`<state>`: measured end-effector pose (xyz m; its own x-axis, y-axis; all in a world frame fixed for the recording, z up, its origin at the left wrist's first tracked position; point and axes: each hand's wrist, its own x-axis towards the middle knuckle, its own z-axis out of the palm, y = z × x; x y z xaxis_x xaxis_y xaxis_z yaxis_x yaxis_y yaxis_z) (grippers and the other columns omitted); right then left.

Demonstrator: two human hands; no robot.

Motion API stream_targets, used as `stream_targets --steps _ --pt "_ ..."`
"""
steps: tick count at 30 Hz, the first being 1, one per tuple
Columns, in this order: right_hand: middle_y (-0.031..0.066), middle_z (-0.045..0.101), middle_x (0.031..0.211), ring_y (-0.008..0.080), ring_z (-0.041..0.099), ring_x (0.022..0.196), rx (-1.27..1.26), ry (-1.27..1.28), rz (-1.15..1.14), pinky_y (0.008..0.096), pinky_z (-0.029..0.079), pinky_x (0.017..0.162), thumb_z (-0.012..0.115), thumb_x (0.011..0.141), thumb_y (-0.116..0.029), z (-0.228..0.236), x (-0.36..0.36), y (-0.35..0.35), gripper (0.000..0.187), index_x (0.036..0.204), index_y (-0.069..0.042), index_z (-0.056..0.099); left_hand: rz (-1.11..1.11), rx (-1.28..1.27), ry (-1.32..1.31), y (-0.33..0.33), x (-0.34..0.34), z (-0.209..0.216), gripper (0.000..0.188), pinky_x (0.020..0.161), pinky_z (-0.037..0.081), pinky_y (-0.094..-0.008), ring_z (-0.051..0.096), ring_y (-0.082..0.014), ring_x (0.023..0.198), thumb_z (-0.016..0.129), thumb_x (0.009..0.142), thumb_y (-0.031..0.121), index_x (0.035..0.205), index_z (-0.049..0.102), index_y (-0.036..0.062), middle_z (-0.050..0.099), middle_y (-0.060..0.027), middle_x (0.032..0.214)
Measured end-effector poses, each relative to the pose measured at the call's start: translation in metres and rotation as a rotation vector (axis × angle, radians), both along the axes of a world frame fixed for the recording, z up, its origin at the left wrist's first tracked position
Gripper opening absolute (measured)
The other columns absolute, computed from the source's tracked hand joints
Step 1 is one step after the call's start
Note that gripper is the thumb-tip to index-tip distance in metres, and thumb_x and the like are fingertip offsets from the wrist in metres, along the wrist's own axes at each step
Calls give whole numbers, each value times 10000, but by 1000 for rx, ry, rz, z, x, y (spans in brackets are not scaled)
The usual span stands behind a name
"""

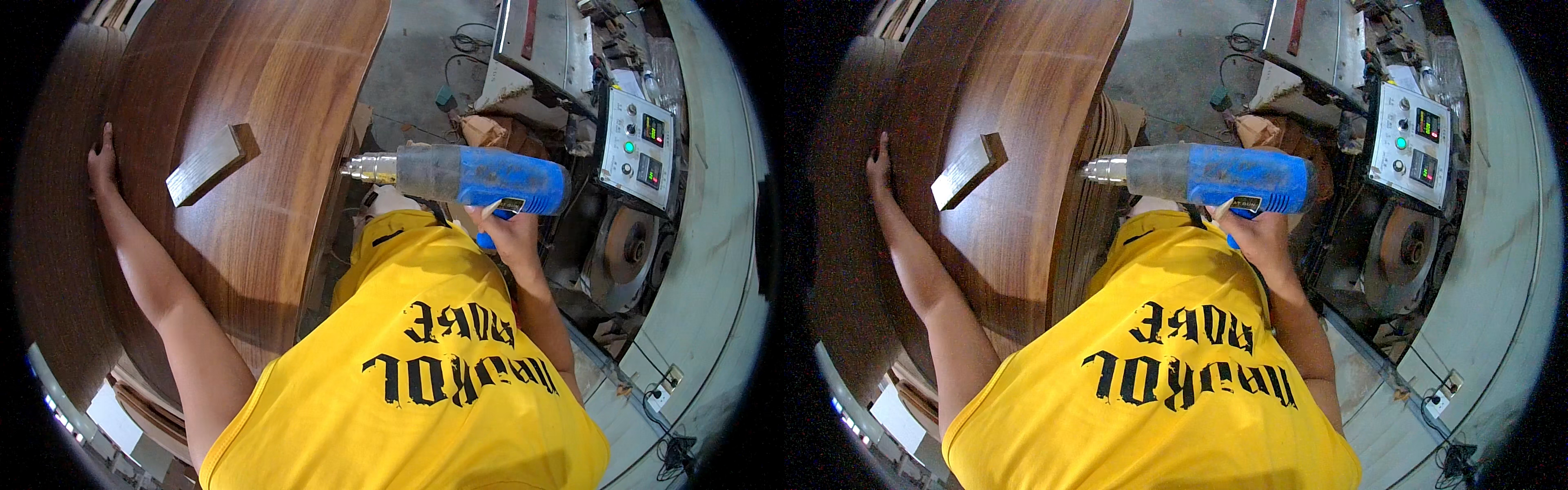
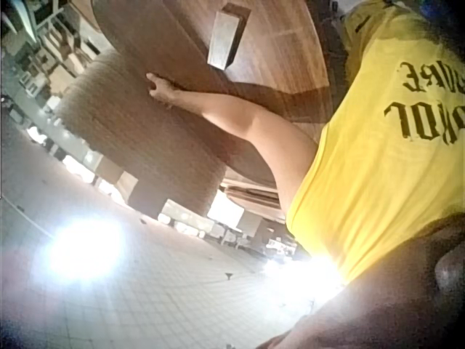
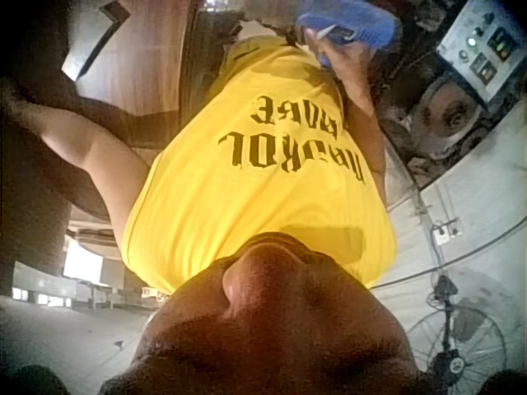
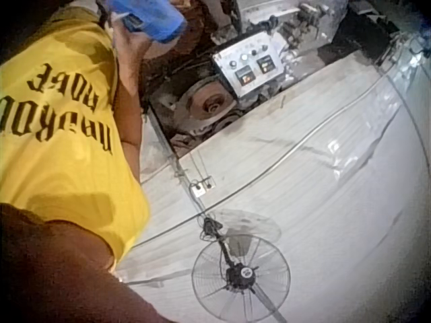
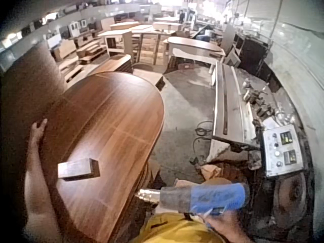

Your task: The person applies heat to a wooden panel with a heat gun, sands its edges with a block, and then stacks the finished panel with others.

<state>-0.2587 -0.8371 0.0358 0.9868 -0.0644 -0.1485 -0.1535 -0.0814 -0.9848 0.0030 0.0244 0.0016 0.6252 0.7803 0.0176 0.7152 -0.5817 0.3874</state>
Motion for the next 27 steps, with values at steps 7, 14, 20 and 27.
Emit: stream_targets --steps 7,14,20,27 --pt "87 820 1220 195 783 1121 -80 -40 76 383 627 997 917 982 -139 -8 -11 -7 361 1282 -23 753 -17 -12 0 14 -1 7 1293 1340 33 -744 344 -453 1695 641 873 979 1793 386 107 377 -222 1837" --pt "107 777 1253 213 776 1137 -76 -62 46 376 647 985 865 1018 -63 -19 -7 -4 364 1342 -43 700 -5 -41 -40 -4 -11 5 1263 1298 427 -556 526 -429 1576 728 876 915 1752 448 49 506 -251 1748" --pt "74 767 1108 159 769 979 111 -42 -61 324 649 822 878 1028 -134 -17 0 -8 332 1295 -56 696 -141 -31 -32 -5 -16 7 1203 1293 435 -532 555 -427 1543 691 915 901 1716 495 24 540 -249 1719" --pt "29 732 934 124 666 704 284 464 -294 322 561 637 902 995 -138 -114 0 -61 234 1110 -70 710 -237 -19 -25 15 -17 6 1143 1287 445 -504 589 -425 1504 649 961 884 1674 549 -5 580 -246 1685"
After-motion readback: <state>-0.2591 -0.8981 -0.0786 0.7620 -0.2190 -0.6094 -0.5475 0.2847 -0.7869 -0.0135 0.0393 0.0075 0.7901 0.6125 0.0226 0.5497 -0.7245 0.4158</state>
